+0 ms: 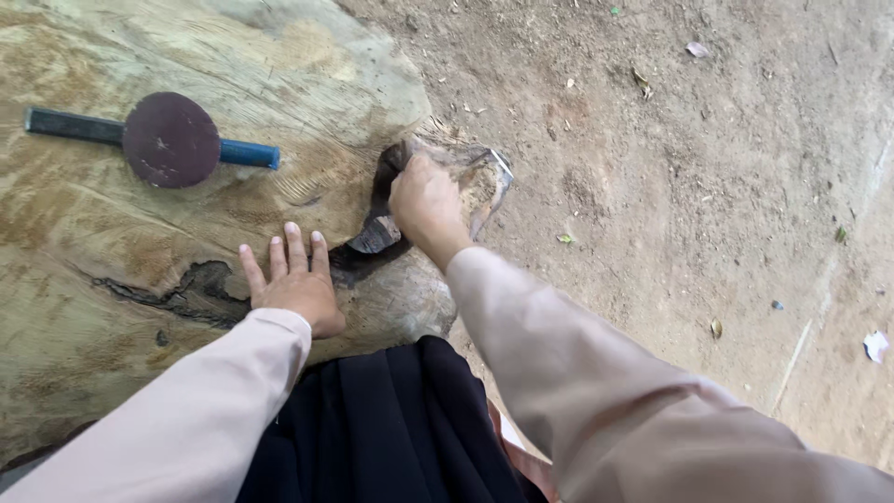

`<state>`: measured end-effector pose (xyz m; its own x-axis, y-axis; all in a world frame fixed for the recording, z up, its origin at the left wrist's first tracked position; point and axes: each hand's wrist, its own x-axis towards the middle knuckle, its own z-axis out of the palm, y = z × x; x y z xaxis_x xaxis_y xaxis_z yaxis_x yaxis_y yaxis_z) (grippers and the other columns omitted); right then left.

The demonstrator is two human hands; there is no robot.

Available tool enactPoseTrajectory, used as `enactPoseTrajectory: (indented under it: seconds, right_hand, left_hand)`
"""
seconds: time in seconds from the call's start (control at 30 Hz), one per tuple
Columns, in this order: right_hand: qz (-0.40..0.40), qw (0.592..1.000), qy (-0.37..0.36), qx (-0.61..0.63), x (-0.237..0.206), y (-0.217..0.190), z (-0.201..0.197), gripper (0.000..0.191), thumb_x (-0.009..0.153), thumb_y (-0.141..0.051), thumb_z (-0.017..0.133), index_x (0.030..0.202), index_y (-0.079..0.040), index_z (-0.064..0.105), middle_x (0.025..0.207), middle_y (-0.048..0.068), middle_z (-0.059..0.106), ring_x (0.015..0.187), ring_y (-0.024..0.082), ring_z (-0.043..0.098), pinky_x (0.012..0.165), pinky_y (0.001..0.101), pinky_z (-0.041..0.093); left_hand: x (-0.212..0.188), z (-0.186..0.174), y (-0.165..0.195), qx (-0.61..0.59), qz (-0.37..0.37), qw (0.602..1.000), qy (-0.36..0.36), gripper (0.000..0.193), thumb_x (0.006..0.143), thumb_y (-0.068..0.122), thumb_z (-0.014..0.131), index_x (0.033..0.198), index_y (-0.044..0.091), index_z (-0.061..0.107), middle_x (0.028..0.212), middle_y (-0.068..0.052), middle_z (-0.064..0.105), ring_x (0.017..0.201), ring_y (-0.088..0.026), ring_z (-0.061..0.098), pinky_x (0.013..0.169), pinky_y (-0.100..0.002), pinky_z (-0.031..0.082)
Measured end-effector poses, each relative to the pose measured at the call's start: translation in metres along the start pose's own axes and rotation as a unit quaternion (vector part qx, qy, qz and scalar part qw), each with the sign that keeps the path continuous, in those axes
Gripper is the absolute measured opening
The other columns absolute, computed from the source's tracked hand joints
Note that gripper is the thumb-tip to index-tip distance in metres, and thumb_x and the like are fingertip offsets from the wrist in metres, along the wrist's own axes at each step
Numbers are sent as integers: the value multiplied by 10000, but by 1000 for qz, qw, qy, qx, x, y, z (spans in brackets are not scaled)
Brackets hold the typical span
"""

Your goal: The person uses a chisel and sandpaper to carve and smooth a large piece of wood. They repeatedly scrape and sand the surface, focusing on a specific area with a dark patch.

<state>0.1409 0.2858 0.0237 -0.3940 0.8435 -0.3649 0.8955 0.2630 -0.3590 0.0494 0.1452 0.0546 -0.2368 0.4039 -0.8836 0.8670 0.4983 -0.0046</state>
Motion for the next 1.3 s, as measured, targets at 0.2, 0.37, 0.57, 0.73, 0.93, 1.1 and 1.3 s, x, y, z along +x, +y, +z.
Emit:
enactPoseTrajectory:
  seconds: [0.2, 0.37, 0.57, 0.73, 0.93, 1.1, 1.3]
  right_hand:
    - [74, 982, -157, -77, -10, -6, 12, 240, 1024, -182, 437, 1120, 4, 555, 965, 228, 696, 801, 331, 714, 674, 452, 617]
    - [-29, 997, 7, -64, 24, 13, -2, 228, 1015, -156, 464, 1084, 16, 597, 1009, 254, 699, 906, 380, 706, 779, 463, 588]
    - [-79, 979, -107, -152, 11, -3, 1, 234, 997, -102, 414, 1104, 46, 561, 939, 262, 693, 854, 385, 713, 733, 464, 603]
    - [27, 982, -148, -116, 22, -2, -21, 254, 1050, -97, 369, 1175, 25, 554, 967, 252, 693, 862, 358, 752, 721, 457, 653]
    - [-116, 968, -71, -212, 8, -4, 3, 224, 971, -74, 440, 1115, 28, 577, 954, 241, 712, 872, 370, 701, 724, 454, 609]
    - [-93, 968, -143, -181, 12, 2, -15, 274, 1022, -96, 389, 1222, 7, 545, 990, 214, 688, 766, 288, 732, 624, 421, 632]
    - [-133, 967, 6, -216, 32, -4, -5, 253, 911, -85, 467, 1101, 54, 561, 802, 189, 673, 658, 270, 663, 577, 394, 587]
  left_hand:
    - [-3, -10, 0, -12, 1, 1000, -23, 1135, 814, 284, 679, 1627, 161, -105, 1689, -159, -176, 1557, -308, -147, 1146, -611, -205]
    - [-4, -11, -1, -28, 4, 1000, -2, 1073, 838, 266, 634, 1625, 159, -88, 1688, -157, -169, 1555, -310, -145, 1140, -616, -220]
    - [3, -10, -2, -19, 0, 1000, -9, 1050, 860, 281, 622, 1632, 174, -81, 1696, -132, -168, 1560, -304, -138, 1144, -607, -218]
    - [2, -10, -3, -33, 5, 999, 7, 1048, 859, 291, 632, 1627, 167, -72, 1691, -144, -168, 1556, -312, -135, 1133, -618, -222]
    - [2, -11, -5, -40, 12, 999, 19, 1094, 819, 291, 668, 1631, 147, -52, 1696, -154, -148, 1559, -324, -106, 1125, -625, -215]
    - [7, -8, -4, -45, 9, 999, 20, 1102, 817, 299, 666, 1618, 146, -75, 1686, -154, -171, 1553, -330, -138, 1119, -629, -227]
    - [11, -4, -5, -44, 6, 999, 19, 1122, 799, 240, 672, 1624, 153, -82, 1685, -167, -167, 1545, -339, -142, 1109, -639, -227]
